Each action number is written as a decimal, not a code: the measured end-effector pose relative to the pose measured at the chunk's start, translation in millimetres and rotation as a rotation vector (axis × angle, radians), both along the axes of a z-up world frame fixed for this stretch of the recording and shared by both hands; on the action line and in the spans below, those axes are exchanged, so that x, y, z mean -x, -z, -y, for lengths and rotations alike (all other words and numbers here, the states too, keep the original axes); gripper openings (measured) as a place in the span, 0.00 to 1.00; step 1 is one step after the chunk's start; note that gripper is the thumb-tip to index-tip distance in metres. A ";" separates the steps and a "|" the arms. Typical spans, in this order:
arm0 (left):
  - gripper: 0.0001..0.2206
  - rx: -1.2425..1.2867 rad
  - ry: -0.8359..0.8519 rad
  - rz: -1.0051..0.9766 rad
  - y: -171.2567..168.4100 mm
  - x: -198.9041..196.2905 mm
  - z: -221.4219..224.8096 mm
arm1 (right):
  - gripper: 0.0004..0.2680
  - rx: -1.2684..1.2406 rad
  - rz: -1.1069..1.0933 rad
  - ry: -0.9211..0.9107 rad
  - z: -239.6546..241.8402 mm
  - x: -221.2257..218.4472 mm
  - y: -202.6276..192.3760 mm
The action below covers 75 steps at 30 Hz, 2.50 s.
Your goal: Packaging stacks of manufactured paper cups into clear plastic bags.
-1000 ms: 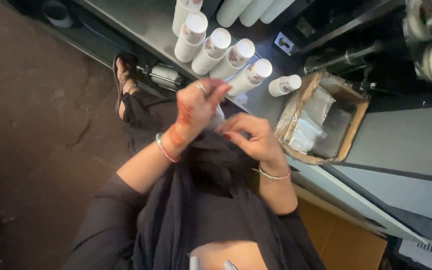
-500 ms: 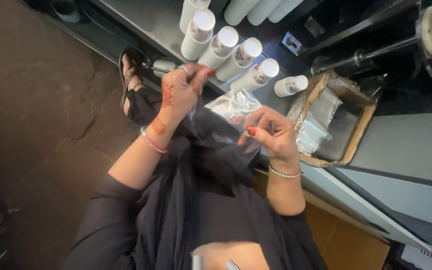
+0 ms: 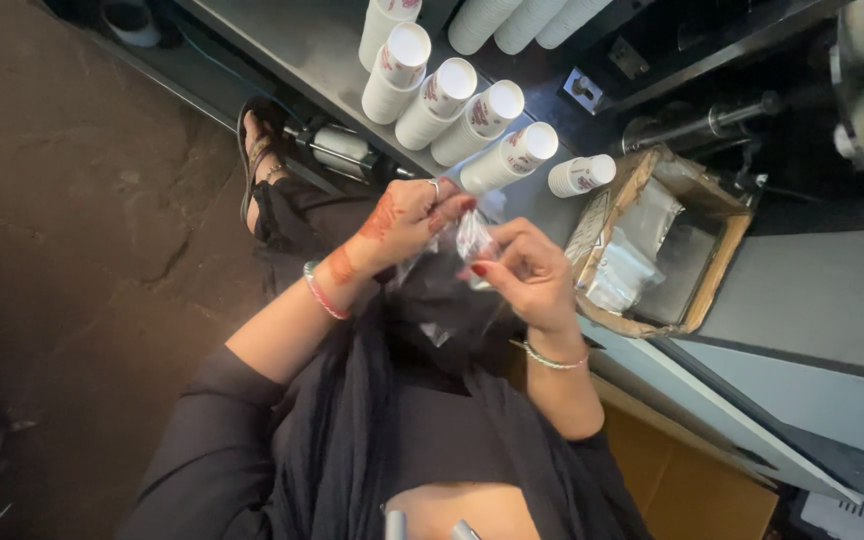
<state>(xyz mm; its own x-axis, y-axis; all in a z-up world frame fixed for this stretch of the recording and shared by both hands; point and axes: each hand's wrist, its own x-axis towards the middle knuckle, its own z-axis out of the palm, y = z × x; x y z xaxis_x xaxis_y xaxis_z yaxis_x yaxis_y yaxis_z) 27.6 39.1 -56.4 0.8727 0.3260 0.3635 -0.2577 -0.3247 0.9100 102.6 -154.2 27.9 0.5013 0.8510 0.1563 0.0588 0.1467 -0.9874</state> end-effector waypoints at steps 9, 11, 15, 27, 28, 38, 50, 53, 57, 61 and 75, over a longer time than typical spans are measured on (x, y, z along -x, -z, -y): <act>0.07 1.474 -0.072 0.055 -10.5 -6.7 -13.7 | 0.10 -0.144 0.088 0.130 -13.0 18.1 17.1; 0.09 1.359 -0.116 0.078 26.8 1.7 -40.2 | 0.11 -0.145 0.037 0.137 -5.9 12.6 14.1; 0.09 0.598 -0.403 0.040 -5.0 31.7 -72.9 | 0.13 -0.107 -0.100 0.189 0.8 5.0 -2.2; 0.13 0.737 0.386 -0.155 -18.6 12.0 2.1 | 0.08 0.223 0.065 0.033 19.4 16.2 -39.0; 0.13 0.735 0.381 -0.151 -17.1 13.1 3.3 | 0.08 0.221 0.068 0.027 16.0 20.0 -53.7; 0.12 0.398 0.073 -0.008 -15.4 18.4 44.9 | 0.09 0.099 -0.200 0.226 -16.2 26.9 -8.0; 0.08 0.958 0.323 -0.258 -27.7 26.2 28.0 | 0.10 0.175 -0.004 0.104 12.7 -2.2 -19.9; 0.09 0.687 0.390 -0.216 -28.2 26.6 20.2 | 0.08 0.117 0.333 0.082 9.0 7.3 -30.5; 0.07 0.061 0.344 0.148 -20.8 22.5 25.1 | 0.03 0.220 0.641 0.326 0.8 5.7 -6.6; 0.04 -0.233 0.175 0.125 -21.2 12.1 32.3 | 0.03 0.198 0.684 0.406 -4.4 -22.2 54.3; 0.07 1.247 -0.057 -0.195 1.9 -80.6 32.5 | 0.03 0.200 0.636 0.290 -34.9 -169.7 56.8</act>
<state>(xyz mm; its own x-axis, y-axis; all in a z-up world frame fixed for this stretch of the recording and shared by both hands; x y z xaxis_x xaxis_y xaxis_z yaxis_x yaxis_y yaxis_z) 108.2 6.5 -58.3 0.8505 0.3927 -0.3499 -0.0994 0.7733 0.6262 272.3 -119.3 -28.9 0.5753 0.7402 0.3479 0.6393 -0.1417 -0.7558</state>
